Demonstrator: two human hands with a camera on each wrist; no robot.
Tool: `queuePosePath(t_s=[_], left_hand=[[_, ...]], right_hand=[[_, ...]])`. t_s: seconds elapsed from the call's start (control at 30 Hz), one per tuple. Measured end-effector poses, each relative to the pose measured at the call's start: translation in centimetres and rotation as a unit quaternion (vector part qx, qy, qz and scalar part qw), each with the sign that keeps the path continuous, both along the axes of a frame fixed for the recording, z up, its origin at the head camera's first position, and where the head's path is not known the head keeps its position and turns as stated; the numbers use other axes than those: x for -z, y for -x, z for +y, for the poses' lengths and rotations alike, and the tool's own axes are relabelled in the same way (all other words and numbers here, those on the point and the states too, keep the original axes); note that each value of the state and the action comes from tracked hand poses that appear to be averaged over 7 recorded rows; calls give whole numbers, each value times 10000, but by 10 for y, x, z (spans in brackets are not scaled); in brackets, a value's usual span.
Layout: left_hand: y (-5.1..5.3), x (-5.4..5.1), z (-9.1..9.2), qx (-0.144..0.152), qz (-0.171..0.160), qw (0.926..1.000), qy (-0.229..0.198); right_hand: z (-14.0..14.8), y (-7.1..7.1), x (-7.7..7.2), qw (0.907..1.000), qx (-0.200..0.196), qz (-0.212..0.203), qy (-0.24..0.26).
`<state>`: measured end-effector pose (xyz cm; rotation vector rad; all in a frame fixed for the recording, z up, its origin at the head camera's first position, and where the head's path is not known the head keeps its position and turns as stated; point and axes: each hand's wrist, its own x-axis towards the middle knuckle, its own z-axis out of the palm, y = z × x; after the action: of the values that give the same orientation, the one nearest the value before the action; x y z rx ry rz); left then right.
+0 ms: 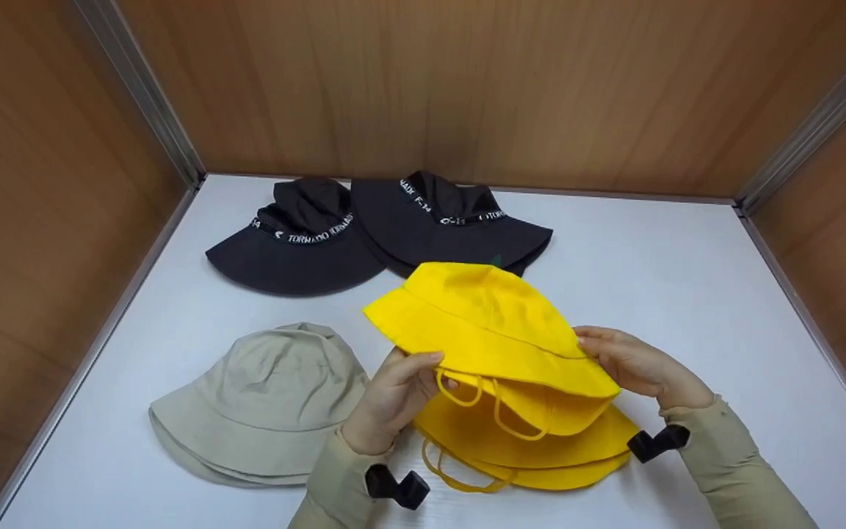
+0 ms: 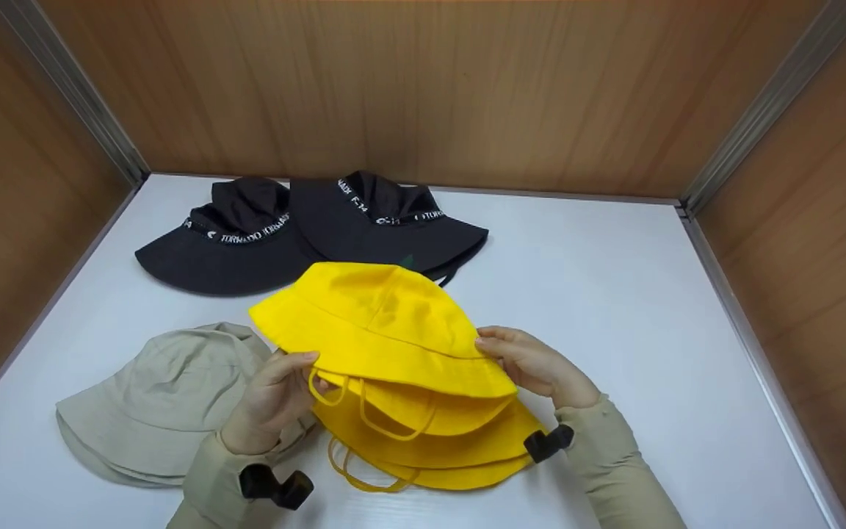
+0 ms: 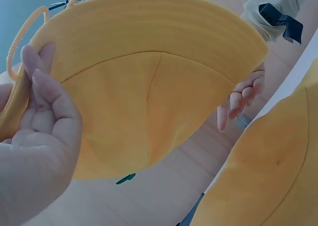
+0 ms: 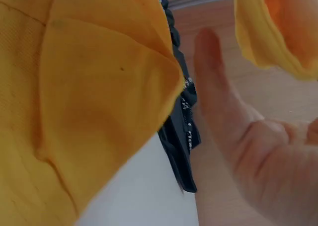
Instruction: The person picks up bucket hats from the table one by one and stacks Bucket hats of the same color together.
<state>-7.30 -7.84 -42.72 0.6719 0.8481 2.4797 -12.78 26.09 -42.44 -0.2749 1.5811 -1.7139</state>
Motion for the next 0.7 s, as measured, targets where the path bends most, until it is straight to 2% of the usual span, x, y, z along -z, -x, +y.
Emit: queuePosePath(t_s=[0.13, 0.23, 0.33, 0.43, 0.53, 0.6, 0.7], left_hand=[[1, 0, 1, 115, 9, 9993, 351], [4, 1, 1, 155, 67, 9971, 745], [8, 2, -2, 99, 78, 9918, 1275], [12, 5, -6, -95, 64, 9809, 1944], [15, 7, -8, -419, -24, 9658, 2558], [17, 9, -9, -689, -106, 9565, 2832], [20, 11, -11, -1090, -240, 9472, 3007]], right_hand=[[-5, -4, 8, 9969, -334, -323, 641], [-3, -6, 11, 9935, -649, -153, 927], [1, -9, 12, 9944, -630, 160, 836], [3, -12, 12, 9967, -324, 638, 378], [4, -17, 9, 9901, 81, 1358, -331], [3, -22, 4, 9771, 417, 1876, -914], [0, -29, -5, 9496, 899, 2508, -1651]])
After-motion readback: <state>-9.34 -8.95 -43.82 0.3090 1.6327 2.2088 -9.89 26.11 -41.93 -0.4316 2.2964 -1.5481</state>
